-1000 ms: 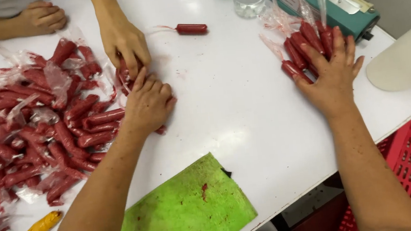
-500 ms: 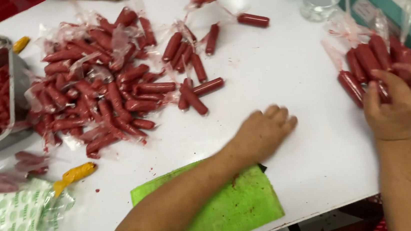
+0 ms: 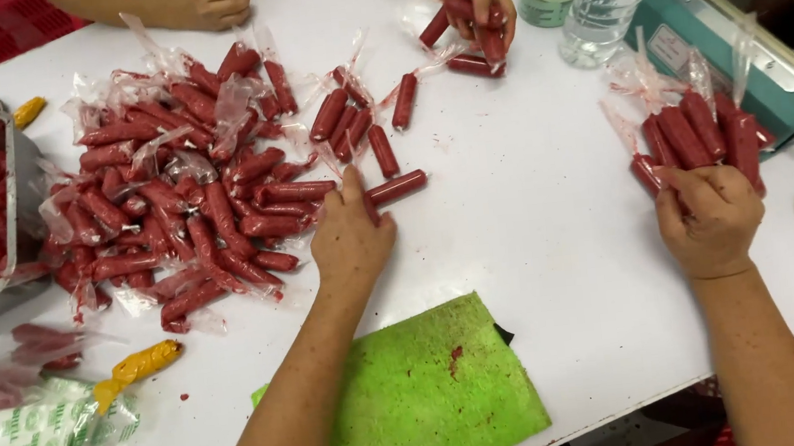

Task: The person repeatedly picks up small red sausages, places them into clear plastic bags, and ties the bags closed by hand. The person then places the tied bags onto a pile on the table. Another person is visible in the background performing a similar task.

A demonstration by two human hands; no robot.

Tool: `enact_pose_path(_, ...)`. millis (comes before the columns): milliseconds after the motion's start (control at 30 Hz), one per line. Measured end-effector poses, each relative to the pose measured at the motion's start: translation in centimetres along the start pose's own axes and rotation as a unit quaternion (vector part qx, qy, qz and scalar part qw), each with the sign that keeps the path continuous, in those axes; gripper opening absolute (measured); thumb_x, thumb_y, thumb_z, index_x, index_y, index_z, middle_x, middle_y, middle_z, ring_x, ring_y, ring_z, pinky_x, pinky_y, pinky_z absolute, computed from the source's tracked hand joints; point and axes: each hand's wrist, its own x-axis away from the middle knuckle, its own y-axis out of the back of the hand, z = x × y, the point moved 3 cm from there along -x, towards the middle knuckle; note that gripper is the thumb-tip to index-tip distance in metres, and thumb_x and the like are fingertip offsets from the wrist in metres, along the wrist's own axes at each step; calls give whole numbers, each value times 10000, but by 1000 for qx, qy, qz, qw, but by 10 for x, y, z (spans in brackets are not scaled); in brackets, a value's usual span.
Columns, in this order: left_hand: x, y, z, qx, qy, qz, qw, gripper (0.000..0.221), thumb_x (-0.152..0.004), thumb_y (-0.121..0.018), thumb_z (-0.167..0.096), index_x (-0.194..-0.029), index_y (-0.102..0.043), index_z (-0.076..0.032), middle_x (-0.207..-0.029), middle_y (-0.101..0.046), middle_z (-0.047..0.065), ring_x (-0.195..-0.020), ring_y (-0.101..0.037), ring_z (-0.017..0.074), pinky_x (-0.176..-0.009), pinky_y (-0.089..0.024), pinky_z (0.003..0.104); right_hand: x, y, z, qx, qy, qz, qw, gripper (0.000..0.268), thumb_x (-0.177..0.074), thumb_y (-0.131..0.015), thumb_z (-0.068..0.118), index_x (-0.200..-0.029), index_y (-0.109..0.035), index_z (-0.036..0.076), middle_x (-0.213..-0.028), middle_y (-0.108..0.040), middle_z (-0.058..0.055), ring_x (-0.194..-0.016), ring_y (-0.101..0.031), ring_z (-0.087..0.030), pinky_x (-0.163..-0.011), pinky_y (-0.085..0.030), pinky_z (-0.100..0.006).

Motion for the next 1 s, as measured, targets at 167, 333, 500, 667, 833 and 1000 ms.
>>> enact_pose_path(167, 17, 16, 12, 39, 11, 51, 998, 828, -822, -574, -2, -1570, -254, -158, -1504, -388, 183, -1182, -572, 408, -891, -551, 533, -13, -3, 15, 0, 30, -3, 1000, 136, -934, -812, -100, -1039, -827, -16, -896, -650, -117, -786, -594, -245, -631, -471, -334)
enact_pose_path(333, 18, 6, 61, 126, 62, 38, 989, 722, -788, -512, -104, -1488, -421, -259, -1394, -550, 174, -1216, -586, 404, -980, -478, 538, -48, -10, 86, -111, -58, 44, 991, 197, -908, -760, -77, -1058, -804, 42, -888, -641, -111, -791, -619, -272, -737, -520, -373)
enact_pose_path(500, -1, 4, 27, 264, 1, -89, 960, 546, -865, -688, -370, -1359, -587, -161, -1230, -644, 184, -1211, -610, 396, -1030, -489, 495, -85, -51, 169, -330, -213, 86, 915, 183, -888, -737, -30, -1027, -789, 77, -820, -660, -112, -729, -646, -242, -720, -552, -347)
enact_pose_path(667, -37, -66, -20, -151, -221, -15, 963, 513, -926, -608, -174, -1429, -519, -212, -1241, -643, 150, -1242, -585, 333, -1108, -327, 522, -80, -94, 212, -617, -608, -32, 499, 370, -933, -591, 2, -1301, -566, 38, -1045, -647, -60, -934, -675, -149, -890, -586, -256)
enact_pose_path(833, -29, -49, -29, 143, -119, 33, 982, 568, -910, -662, -244, -1455, -508, -199, -1241, -646, 195, -1181, -634, 366, -958, -518, 468, -61, -87, 216, -596, -661, -80, 449, 419, -972, -588, 105, -1374, -481, 57, -1152, -602, -37, -1073, -636, -170, -1003, -532, -318)
enact_pose_path(1000, 37, 12, -77, 222, -175, 141, 949, 823, -897, -606, -406, -1539, -305, 11, -1397, -467, 347, -1286, -509, 519, -1038, -480, 580, -71, -82, 224, -662, -666, -85, 334, 665, -896, -642, 372, -1456, -414, 97, -1305, -587, -137, -1154, -632, -286, -1011, -554, -476)
